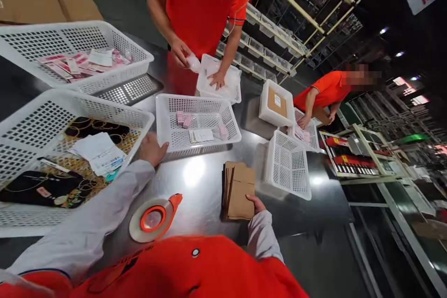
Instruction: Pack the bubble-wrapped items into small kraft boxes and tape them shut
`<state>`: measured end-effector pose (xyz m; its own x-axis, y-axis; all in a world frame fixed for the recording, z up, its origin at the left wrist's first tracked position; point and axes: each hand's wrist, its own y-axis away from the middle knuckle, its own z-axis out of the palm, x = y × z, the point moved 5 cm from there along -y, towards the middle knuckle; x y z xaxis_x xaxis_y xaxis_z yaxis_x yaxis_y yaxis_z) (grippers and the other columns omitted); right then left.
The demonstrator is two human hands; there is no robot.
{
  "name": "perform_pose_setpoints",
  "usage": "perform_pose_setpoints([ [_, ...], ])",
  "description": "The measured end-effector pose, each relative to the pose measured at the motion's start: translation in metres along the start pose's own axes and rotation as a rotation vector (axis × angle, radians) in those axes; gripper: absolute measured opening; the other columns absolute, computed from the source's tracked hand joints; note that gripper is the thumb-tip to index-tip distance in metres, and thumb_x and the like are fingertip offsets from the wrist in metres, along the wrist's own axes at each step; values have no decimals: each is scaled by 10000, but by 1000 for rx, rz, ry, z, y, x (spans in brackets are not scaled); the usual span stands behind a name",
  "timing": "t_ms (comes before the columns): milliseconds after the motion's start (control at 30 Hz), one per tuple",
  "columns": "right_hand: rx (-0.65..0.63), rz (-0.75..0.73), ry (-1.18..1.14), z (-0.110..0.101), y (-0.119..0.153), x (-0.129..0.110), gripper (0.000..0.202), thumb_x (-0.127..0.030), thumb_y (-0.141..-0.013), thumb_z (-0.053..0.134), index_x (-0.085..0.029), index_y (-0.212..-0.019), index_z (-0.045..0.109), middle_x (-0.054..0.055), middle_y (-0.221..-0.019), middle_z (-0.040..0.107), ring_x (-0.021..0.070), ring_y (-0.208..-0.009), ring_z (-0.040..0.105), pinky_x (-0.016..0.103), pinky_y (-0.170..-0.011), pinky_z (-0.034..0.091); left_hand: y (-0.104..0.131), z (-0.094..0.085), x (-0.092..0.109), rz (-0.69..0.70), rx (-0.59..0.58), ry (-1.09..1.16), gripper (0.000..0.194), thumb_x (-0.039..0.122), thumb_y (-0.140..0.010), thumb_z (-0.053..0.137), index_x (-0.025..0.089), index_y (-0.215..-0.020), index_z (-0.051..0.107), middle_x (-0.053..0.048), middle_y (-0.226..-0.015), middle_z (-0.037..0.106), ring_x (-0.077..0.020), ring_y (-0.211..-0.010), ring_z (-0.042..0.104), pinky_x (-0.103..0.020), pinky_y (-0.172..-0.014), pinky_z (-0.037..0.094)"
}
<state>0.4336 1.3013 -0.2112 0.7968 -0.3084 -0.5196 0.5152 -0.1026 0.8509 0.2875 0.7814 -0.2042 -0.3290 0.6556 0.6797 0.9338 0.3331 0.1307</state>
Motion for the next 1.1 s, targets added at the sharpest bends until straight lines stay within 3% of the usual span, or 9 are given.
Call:
perform_pose_setpoints([
  [67,16,0,-2,-1,1,0,154,-173,-726,779,-164,-879,762,112,-824,845,374,-1097,845,486,-993,666,17,7,4,63,53,-79,825,402,-998,565,-56,-1663,397,-408,-1738,378,-521,-1674,321,-682,-1349,275],
  [133,35,-4,2,-2,0,0,172,-164,-736,773,-155,-908,773,109,-841,850,353,-1047,853,473,-991,671,34,19,15,231,50,-151,723,386,-1024,541,42,-1658,493,-320,-1768,414,-470,-1707,292,-663,-1381,198],
  [300,-12,-25,25,-1,-1,-4,261,-147,-695,814,-174,-952,780,104,-904,867,350,-1083,853,508,-1067,656,39,44,29,409,-124,-256,519,313,-1048,494,170,-1496,713,-220,-1501,724,-403,-1475,605,-628,-1333,268],
  [433,-83,-14,36,-1,-4,-6,300,-164,-668,860,-175,-953,769,128,-888,857,387,-1151,838,550,-1092,642,9,35,28,354,-136,-289,497,300,-1093,443,127,-1447,747,-210,-1329,789,-365,-1318,666,-593,-1273,342],
  [600,-187,-26,123,4,-16,-18,332,-175,-660,863,-189,-977,765,92,-872,854,361,-1074,845,553,-1021,670,4,2,24,279,80,-221,569,302,-1044,519,16,-1517,655,-261,-1658,567,-401,-1587,417,-616,-1323,300],
  [700,-267,-94,210,18,-26,-42,416,-160,-650,887,-190,-1051,777,63,-908,862,309,-937,833,482,-915,686,47,-2,13,251,149,-207,607,336,-989,521,-28,-1450,677,-312,-1534,646,-413,-1490,538,-594,-1296,378],
  [800,-353,-154,273,33,-34,-71,466,-163,-646,928,-184,-1089,785,60,-939,865,293,-920,805,425,-843,672,120,11,1,185,168,-216,598,428,-968,499,52,-1372,729,-270,-1413,729,-398,-1385,637,-557,-1263,438],
  [967,-335,-231,370,31,-55,-104,269,-117,-811,804,-191,-1066,757,-7,-893,830,221,-901,773,395,-930,652,237,56,-8,-59,166,-317,753,574,-984,403,59,-1443,705,-304,-1462,684,-459,-1390,630,-614,-1210,474],
  [1100,-330,-244,348,10,-67,-112,332,-138,-778,857,-194,-1080,730,2,-919,831,218,-872,759,427,-984,655,278,93,-10,-204,174,-348,935,618,-977,424,-76,-1588,568,-430,-1561,556,-581,-1482,516,-748,-1179,435],
])
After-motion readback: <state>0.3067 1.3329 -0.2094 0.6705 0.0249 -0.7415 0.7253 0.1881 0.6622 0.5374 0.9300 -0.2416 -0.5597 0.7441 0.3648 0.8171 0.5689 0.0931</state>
